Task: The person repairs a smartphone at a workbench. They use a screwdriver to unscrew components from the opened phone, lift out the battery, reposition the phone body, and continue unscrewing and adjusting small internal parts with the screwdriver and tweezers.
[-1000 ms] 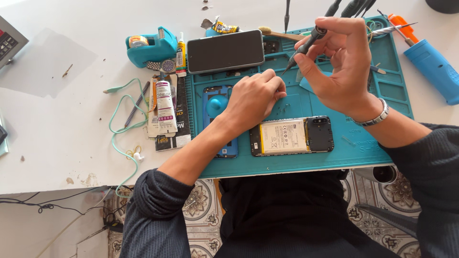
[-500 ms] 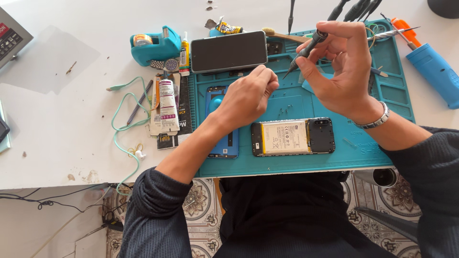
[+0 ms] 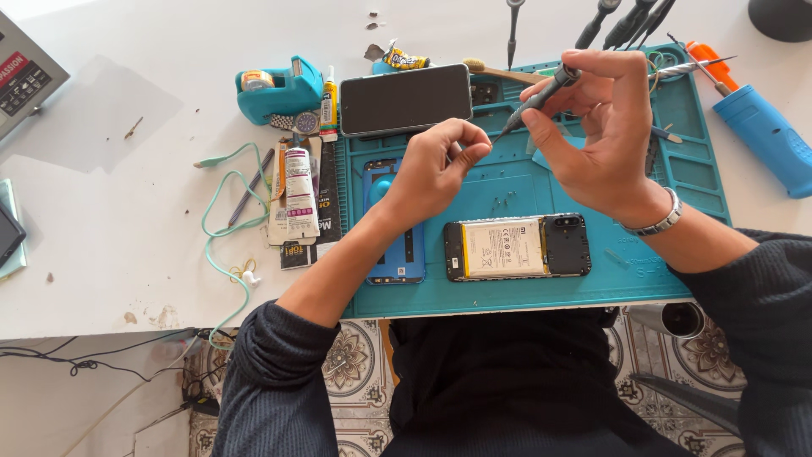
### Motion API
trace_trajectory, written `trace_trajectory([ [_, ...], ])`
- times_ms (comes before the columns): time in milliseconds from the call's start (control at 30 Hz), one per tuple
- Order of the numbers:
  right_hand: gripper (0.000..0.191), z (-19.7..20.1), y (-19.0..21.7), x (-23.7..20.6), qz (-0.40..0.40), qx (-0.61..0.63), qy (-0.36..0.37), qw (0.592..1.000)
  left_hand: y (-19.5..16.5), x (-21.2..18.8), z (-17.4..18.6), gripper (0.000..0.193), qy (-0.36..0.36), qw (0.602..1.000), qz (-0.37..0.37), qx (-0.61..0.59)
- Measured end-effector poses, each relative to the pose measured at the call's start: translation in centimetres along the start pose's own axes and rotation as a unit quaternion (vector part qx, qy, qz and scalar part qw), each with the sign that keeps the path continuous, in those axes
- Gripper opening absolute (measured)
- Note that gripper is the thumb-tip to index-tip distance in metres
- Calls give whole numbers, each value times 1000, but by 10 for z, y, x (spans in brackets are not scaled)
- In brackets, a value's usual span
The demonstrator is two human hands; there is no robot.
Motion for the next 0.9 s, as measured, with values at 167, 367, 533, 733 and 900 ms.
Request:
trace_trajectory([
  [167,50,0,8,1,32,-15,-6,999,19,5,-4,19,35,981,56,-183],
  [367,52,-3,14,0,55,-21,-5,998,25,7,-3,23,42,978,53,-200],
  [533,53,-3,13,-1,45,-5,3,999,24,7,-4,25,43,978,64,-195],
  [733,53,-5,17,1,54,-10,10,998,20,6,-3,25,42,979,66,-187],
  [900,51,-6,16,2,53,-1,5,999,20,5,-3,26,43,980,69,-183],
])
Point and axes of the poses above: each hand's wrist, its own x-axis towards the middle knuckle, its own z-axis out of the back of the hand, y = z × x, the point moved 6 cm from there along x, towards the middle knuckle, and after that the axes turned 8 degrees about z, right-handed, at the moved point
